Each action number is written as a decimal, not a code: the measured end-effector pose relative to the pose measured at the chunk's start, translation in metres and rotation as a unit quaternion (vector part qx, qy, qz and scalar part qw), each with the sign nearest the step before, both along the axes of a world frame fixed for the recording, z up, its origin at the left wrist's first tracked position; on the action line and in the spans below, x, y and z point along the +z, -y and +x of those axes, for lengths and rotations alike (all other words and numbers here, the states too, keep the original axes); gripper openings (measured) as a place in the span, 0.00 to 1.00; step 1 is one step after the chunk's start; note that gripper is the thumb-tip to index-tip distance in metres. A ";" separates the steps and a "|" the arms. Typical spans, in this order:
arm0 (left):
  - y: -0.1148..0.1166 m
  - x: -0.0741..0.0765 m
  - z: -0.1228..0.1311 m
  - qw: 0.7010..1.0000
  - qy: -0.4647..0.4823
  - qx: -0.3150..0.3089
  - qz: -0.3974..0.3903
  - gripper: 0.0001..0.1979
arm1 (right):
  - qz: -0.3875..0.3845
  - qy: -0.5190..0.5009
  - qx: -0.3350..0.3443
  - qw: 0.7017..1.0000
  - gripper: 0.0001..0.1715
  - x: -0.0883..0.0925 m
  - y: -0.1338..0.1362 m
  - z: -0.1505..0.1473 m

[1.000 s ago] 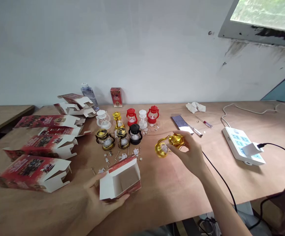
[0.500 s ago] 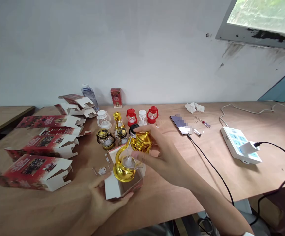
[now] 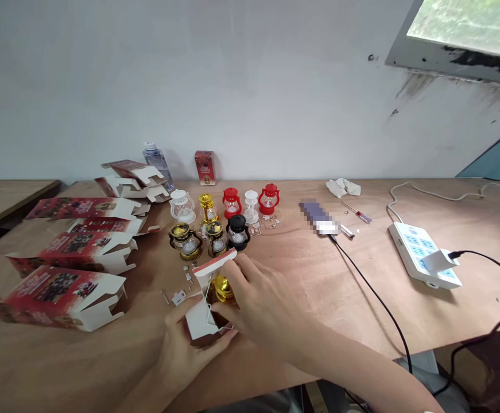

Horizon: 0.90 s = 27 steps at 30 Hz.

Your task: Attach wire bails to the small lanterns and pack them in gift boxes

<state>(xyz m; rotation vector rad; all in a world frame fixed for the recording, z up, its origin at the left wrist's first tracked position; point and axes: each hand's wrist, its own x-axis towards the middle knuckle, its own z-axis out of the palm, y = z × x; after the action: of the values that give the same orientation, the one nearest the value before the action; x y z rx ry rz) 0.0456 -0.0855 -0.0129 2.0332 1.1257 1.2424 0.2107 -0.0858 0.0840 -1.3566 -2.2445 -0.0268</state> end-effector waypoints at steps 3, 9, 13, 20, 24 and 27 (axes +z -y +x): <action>-0.001 0.000 0.001 0.995 -0.019 0.014 0.099 0.16 | -0.051 -0.024 0.008 0.998 0.17 0.005 -0.002 0.006; -0.006 0.008 0.003 0.968 -0.073 0.034 0.236 0.13 | -0.028 -0.124 0.029 0.991 0.14 0.012 -0.003 0.015; -0.005 0.007 0.003 0.957 -0.090 0.029 0.274 0.15 | 0.103 -0.104 0.034 0.989 0.16 0.000 -0.006 0.009; -0.004 0.009 0.002 0.983 -0.088 0.033 0.161 0.17 | 0.200 -0.010 0.092 0.975 0.13 -0.022 -0.010 0.006; -0.005 0.010 0.001 0.983 -0.086 0.031 0.161 0.18 | 0.224 0.017 0.094 0.970 0.14 -0.025 -0.010 0.011; -0.005 0.012 0.002 0.983 -0.091 0.033 0.157 0.14 | 0.226 0.052 0.072 0.970 0.13 -0.022 -0.010 0.009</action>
<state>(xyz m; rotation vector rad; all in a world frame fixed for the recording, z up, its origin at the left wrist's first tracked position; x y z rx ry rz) 0.0477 -0.0806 -0.0010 2.4024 1.1466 1.3611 0.2201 -0.0755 0.0616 -0.9658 -2.2331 -0.5356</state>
